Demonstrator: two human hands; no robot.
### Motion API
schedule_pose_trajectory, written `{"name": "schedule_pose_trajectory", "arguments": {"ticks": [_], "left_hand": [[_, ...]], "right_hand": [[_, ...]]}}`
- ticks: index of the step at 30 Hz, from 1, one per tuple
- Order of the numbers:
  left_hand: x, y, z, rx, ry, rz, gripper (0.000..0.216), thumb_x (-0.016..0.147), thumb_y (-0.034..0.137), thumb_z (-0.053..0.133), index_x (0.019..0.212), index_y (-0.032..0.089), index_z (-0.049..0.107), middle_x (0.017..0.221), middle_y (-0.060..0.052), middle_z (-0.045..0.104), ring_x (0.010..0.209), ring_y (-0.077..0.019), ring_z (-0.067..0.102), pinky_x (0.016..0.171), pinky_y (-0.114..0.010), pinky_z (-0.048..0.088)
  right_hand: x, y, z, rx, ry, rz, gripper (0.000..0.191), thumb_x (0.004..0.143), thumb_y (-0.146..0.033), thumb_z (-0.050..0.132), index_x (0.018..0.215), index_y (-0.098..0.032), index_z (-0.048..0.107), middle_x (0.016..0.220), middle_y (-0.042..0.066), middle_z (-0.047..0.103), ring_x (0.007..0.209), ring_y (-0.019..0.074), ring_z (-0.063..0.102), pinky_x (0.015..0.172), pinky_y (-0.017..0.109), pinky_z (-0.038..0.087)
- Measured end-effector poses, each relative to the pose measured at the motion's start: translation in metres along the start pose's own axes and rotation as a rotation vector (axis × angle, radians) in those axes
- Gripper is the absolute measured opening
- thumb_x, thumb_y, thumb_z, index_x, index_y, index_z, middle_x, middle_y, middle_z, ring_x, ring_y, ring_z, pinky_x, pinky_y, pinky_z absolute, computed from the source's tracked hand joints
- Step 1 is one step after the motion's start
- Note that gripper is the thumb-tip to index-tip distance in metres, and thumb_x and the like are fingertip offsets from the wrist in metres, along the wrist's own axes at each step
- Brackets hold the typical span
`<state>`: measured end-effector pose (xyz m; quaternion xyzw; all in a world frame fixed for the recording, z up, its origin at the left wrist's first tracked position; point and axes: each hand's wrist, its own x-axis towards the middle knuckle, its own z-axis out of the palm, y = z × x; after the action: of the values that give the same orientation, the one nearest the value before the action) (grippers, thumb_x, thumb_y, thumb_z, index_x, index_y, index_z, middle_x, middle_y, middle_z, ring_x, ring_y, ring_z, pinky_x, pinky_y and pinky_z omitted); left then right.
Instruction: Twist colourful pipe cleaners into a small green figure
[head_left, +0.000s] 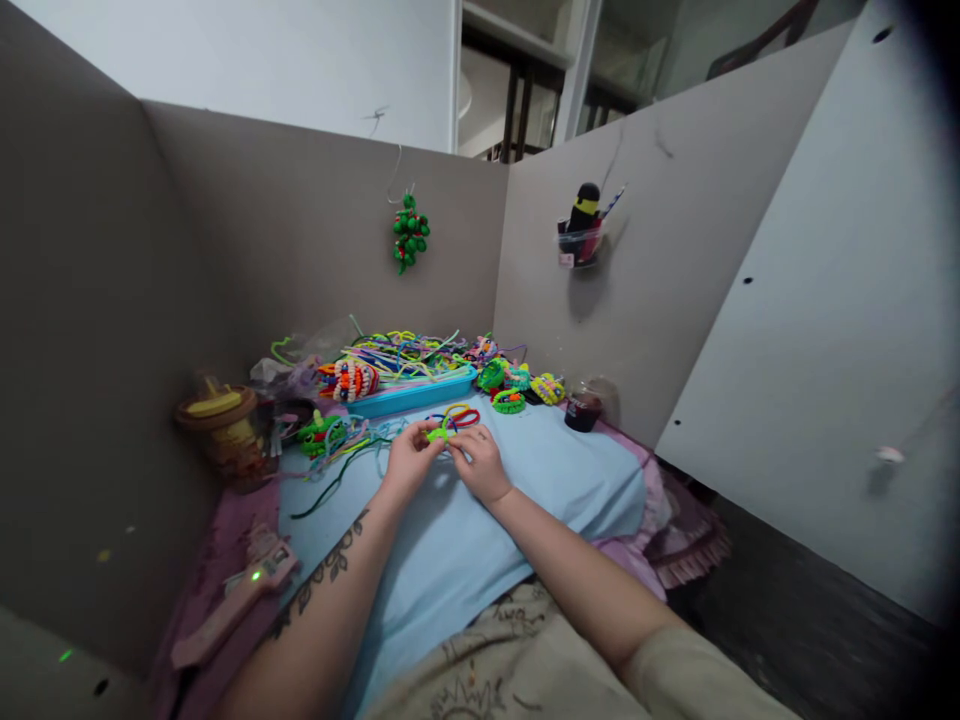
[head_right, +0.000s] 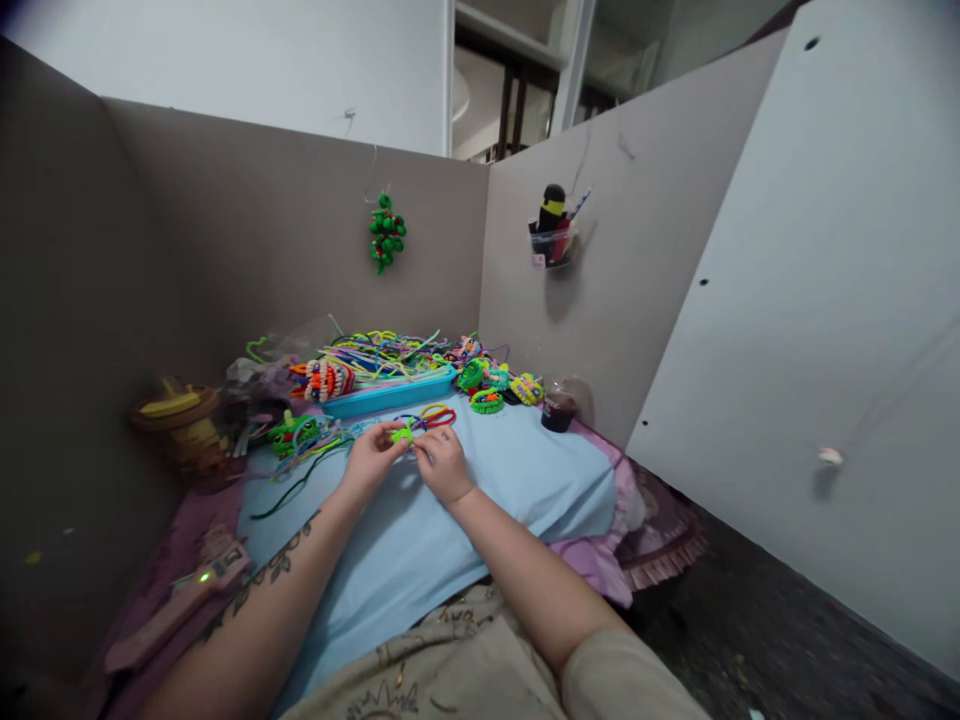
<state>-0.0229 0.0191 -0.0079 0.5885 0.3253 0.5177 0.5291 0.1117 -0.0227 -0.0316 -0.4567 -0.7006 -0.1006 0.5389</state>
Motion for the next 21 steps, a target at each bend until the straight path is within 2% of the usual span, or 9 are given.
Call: {"name": "schedule_pose_trajectory", "arguments": {"ticks": [3, 6, 14, 21], "left_hand": [[0.0007, 0.0013, -0.0009, 0.015, 0.01, -0.003, 0.037, 0.056, 0.025, 0.072, 0.09, 0.014, 0.061, 0.063, -0.001, 0.061, 0.057, -0.0115, 0.054, 0.057, -0.022, 0.041], [0.0021, 0.0011, -0.0013, 0.059, -0.031, 0.013, 0.034, 0.06, 0.023, 0.068, 0.092, 0.014, 0.062, 0.061, 0.001, 0.059, 0.055, -0.0107, 0.052, 0.054, -0.021, 0.038], [0.0018, -0.0035, 0.0008, 0.232, -0.115, 0.113, 0.031, 0.065, 0.019, 0.059, 0.097, 0.017, 0.063, 0.07, 0.0, 0.059, 0.06, -0.0113, 0.05, 0.059, -0.022, 0.04], [0.0011, -0.0022, 0.0015, 0.109, -0.188, 0.048, 0.036, 0.066, 0.021, 0.06, 0.102, 0.016, 0.056, 0.075, -0.001, 0.06, 0.066, -0.0124, 0.054, 0.061, -0.022, 0.041]], "right_hand": [[-0.0005, 0.0, 0.0009, 0.004, -0.005, 0.001, 0.015, 0.08, -0.016, 0.052, 0.087, -0.021, 0.064, 0.081, 0.005, 0.064, 0.083, 0.0177, 0.053, 0.079, 0.036, 0.044], [0.0001, 0.0004, 0.0002, 0.017, 0.014, 0.031, 0.015, 0.081, -0.016, 0.051, 0.087, -0.02, 0.064, 0.081, 0.005, 0.064, 0.082, 0.0176, 0.054, 0.079, 0.036, 0.044], [0.0012, 0.0016, -0.0045, -0.011, 0.052, 0.001, 0.022, 0.083, -0.015, 0.047, 0.097, -0.022, 0.063, 0.091, 0.005, 0.066, 0.088, 0.0179, 0.056, 0.082, 0.037, 0.044], [0.0005, 0.0063, -0.0015, 0.023, 0.045, 0.002, 0.025, 0.083, -0.014, 0.049, 0.098, -0.024, 0.065, 0.093, 0.003, 0.068, 0.088, 0.0177, 0.056, 0.083, 0.037, 0.045]]}}
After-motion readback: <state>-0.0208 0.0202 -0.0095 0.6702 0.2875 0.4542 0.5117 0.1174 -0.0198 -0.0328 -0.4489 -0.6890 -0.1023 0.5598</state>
